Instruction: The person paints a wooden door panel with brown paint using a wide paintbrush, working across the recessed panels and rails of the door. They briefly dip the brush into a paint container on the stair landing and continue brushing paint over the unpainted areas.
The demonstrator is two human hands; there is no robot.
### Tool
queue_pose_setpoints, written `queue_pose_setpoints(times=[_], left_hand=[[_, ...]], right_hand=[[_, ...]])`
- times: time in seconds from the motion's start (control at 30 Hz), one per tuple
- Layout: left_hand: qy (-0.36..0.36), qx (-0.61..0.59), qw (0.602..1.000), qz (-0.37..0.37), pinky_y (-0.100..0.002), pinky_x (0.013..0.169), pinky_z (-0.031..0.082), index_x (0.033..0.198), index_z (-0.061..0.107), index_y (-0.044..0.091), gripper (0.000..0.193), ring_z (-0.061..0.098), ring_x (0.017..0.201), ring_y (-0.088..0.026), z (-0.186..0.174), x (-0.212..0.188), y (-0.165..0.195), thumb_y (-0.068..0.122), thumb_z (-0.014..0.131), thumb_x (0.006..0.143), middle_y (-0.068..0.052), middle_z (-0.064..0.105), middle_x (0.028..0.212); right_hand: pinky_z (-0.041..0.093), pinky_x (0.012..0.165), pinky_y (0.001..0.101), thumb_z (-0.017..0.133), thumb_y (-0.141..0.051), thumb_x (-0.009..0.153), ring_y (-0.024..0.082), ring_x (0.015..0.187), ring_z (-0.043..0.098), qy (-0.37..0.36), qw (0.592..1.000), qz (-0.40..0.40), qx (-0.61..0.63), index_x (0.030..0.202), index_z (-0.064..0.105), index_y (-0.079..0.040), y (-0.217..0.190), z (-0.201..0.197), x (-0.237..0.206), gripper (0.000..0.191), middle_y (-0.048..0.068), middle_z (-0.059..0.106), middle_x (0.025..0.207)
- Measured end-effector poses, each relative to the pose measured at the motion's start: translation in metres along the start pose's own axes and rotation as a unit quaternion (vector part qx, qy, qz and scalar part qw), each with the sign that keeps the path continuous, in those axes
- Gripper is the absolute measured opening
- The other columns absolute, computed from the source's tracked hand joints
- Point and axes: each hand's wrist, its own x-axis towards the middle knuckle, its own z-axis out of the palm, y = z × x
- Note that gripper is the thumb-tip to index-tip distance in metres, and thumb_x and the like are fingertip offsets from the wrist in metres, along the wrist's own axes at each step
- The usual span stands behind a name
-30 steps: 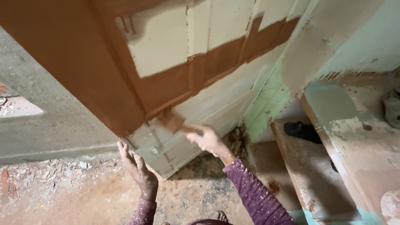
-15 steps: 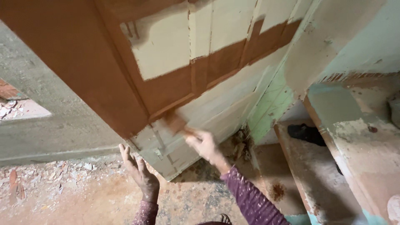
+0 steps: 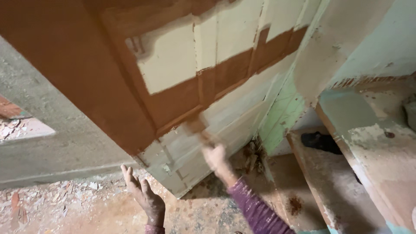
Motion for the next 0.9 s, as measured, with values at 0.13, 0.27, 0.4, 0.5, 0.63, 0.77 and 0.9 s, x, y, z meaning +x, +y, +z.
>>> queue_pose_setpoints(times=[0.13, 0.27, 0.4, 0.5, 0.63, 0.77, 0.9], left_hand=[[0.0, 0.009, 1.0, 0.011, -0.047, 0.13, 0.017, 0.16, 0.027, 0.0, 0.068, 0.023, 0.159, -0.032, 0.001, 0.002, 0.0, 0.043, 0.04, 0.109, -0.017, 0.019, 0.174], [-0.001, -0.003, 1.0, 0.008, -0.045, 0.123, 0.026, 0.159, 0.027, 0.001, 0.068, 0.025, 0.157, -0.031, -0.012, 0.007, -0.002, 0.046, 0.039, 0.109, -0.019, 0.016, 0.174], [0.008, 0.043, 0.998, 0.046, -0.044, 0.132, 0.021, 0.161, 0.031, 0.002, 0.066, 0.023, 0.162, -0.03, -0.02, 0.003, -0.006, 0.047, 0.036, 0.112, -0.017, 0.019, 0.177], [0.014, 0.03, 0.999, 0.008, -0.044, 0.124, 0.025, 0.157, 0.032, 0.001, 0.067, 0.027, 0.157, -0.031, -0.015, -0.001, -0.008, 0.046, 0.042, 0.108, -0.017, 0.02, 0.175], [-0.007, -0.004, 1.0, -0.006, -0.048, 0.129, 0.018, 0.159, 0.028, 0.001, 0.071, 0.024, 0.157, -0.032, -0.007, -0.009, -0.007, 0.047, 0.044, 0.107, -0.017, 0.018, 0.175], [-0.015, 0.006, 1.0, 0.005, -0.05, 0.132, 0.015, 0.158, 0.031, 0.001, 0.07, 0.018, 0.162, -0.032, -0.001, -0.01, -0.006, 0.049, 0.045, 0.108, -0.017, 0.017, 0.175], [-0.015, -0.005, 1.0, 0.007, -0.049, 0.132, 0.013, 0.159, 0.03, 0.002, 0.071, 0.015, 0.163, -0.031, -0.003, -0.013, -0.005, 0.049, 0.045, 0.108, -0.016, 0.016, 0.176]], right_hand=[[0.054, 0.068, 0.0201, 0.072, -0.007, 0.089, 0.004, 0.078, 0.065, -0.263, 0.955, -0.061, 0.121, 0.129, 0.067, -0.006, -0.01, 0.064, -0.064, 0.04, 0.0, 0.074, 0.093], [0.055, 0.059, 0.0255, 0.08, -0.015, 0.093, 0.007, 0.068, 0.062, -0.129, 0.98, -0.138, 0.061, 0.091, 0.077, 0.001, -0.007, 0.029, -0.02, 0.016, 0.003, 0.072, 0.078], [0.045, 0.05, 0.0287, 0.071, -0.019, 0.097, 0.01, 0.059, 0.054, 0.091, 0.991, -0.047, 0.091, 0.091, 0.07, -0.004, 0.005, -0.051, 0.052, 0.017, -0.001, 0.064, 0.07], [0.038, 0.043, 0.0311, 0.065, -0.022, 0.1, 0.012, 0.052, 0.048, 0.112, 0.99, -0.028, 0.082, 0.09, 0.065, -0.007, 0.003, -0.057, 0.055, 0.018, -0.003, 0.058, 0.065], [0.037, 0.043, 0.0273, 0.063, -0.016, 0.094, 0.01, 0.051, 0.049, -0.113, 0.979, 0.067, 0.155, 0.116, 0.069, -0.008, 0.005, -0.035, 0.025, 0.024, -0.003, 0.063, 0.072], [0.039, 0.046, 0.0259, 0.064, -0.02, 0.098, 0.009, 0.056, 0.051, -0.128, 0.99, 0.031, 0.059, 0.108, 0.067, -0.006, 0.006, -0.059, 0.04, 0.018, -0.003, 0.062, 0.074], [0.04, 0.05, 0.0245, 0.065, -0.024, 0.101, 0.009, 0.061, 0.053, 0.074, 0.984, -0.06, 0.15, 0.1, 0.065, -0.004, 0.003, -0.112, 0.086, 0.02, -0.002, 0.062, 0.076]])
